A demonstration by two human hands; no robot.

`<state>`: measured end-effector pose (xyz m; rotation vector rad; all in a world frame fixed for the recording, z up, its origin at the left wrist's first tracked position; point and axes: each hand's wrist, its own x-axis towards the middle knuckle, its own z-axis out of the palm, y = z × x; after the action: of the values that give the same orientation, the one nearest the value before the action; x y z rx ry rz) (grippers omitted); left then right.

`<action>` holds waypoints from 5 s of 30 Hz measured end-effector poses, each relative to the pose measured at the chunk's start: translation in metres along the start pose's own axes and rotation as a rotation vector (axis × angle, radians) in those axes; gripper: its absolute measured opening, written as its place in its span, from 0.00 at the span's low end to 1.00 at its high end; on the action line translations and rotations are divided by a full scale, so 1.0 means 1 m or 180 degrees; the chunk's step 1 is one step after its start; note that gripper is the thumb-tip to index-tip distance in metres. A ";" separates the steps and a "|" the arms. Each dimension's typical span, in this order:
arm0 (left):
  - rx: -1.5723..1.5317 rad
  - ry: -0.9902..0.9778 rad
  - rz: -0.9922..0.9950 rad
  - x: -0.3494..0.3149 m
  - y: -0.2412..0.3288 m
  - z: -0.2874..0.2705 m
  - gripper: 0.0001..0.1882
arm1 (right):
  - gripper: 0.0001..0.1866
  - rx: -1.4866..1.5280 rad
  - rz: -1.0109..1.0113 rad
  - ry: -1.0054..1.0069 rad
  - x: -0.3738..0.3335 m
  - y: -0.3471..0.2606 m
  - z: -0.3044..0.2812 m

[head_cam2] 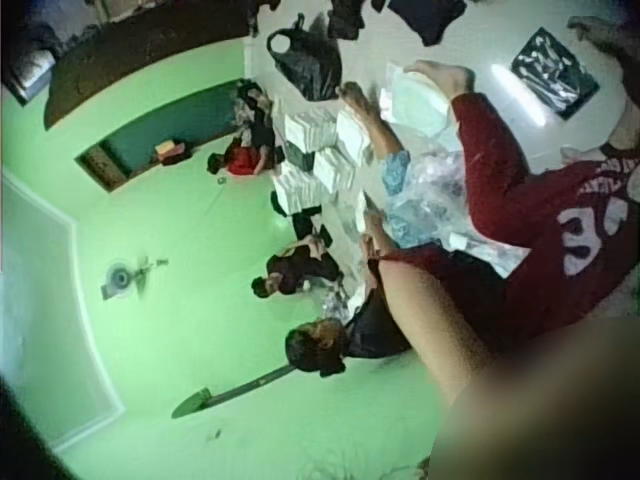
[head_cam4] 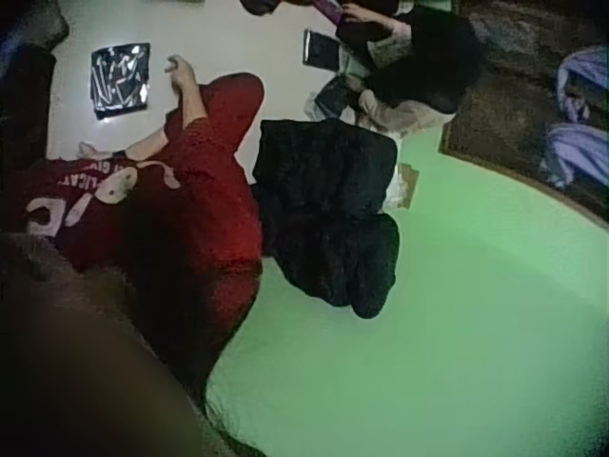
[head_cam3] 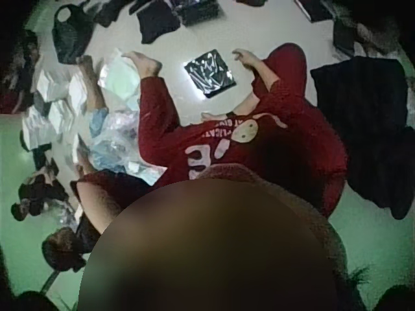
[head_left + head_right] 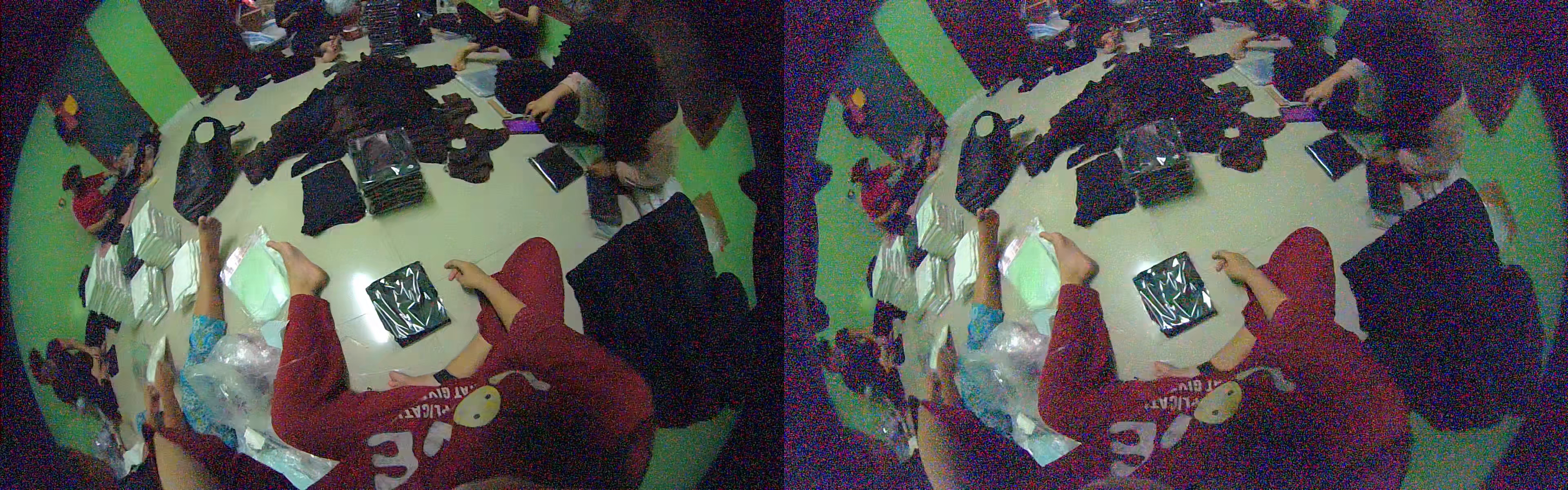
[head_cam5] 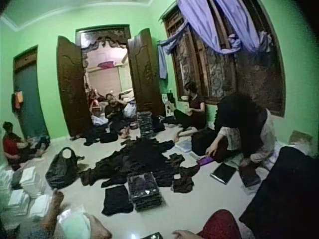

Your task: The person sits on the floor and repeatedly folds dark garments, places them into clear plastic bags, and seals the bags. They also handle small white paper labels, placing them inside the bags before sealing. The finished packages are stacked nearby.

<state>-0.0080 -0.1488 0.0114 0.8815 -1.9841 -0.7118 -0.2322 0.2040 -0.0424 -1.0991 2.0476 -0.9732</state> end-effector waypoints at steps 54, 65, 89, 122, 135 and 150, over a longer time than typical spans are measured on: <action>0.2613 -0.0212 0.0821 -0.005 0.024 -0.008 0.41 | 0.21 -0.0328 0.0203 0.0139 -0.001 -0.005 0.003; 0.4956 -0.0138 0.1339 -0.005 0.027 -0.011 0.28 | 0.20 -0.0111 0.0514 -0.0028 -0.004 -0.014 0.000; 0.1309 -0.1087 -0.0399 -0.140 0.175 0.041 0.31 | 0.20 -0.0658 0.0104 0.0215 -0.003 -0.016 0.004; 0.2022 -0.1426 0.0041 -0.192 0.163 0.076 0.38 | 0.21 -0.1086 0.0515 0.0183 0.001 -0.037 0.002; 0.1879 -0.1182 0.0199 -0.191 0.166 0.080 0.37 | 0.20 -0.1034 0.0313 0.0297 -0.001 -0.036 0.001; 0.1241 -0.1499 -0.0183 -0.195 0.173 0.072 0.36 | 0.19 -0.1106 0.0365 0.0242 0.000 -0.040 -0.001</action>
<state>-0.0454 0.1186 0.0144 1.0731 -2.5858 -0.6122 -0.2161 0.1890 -0.0091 -1.1141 2.3750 -0.6248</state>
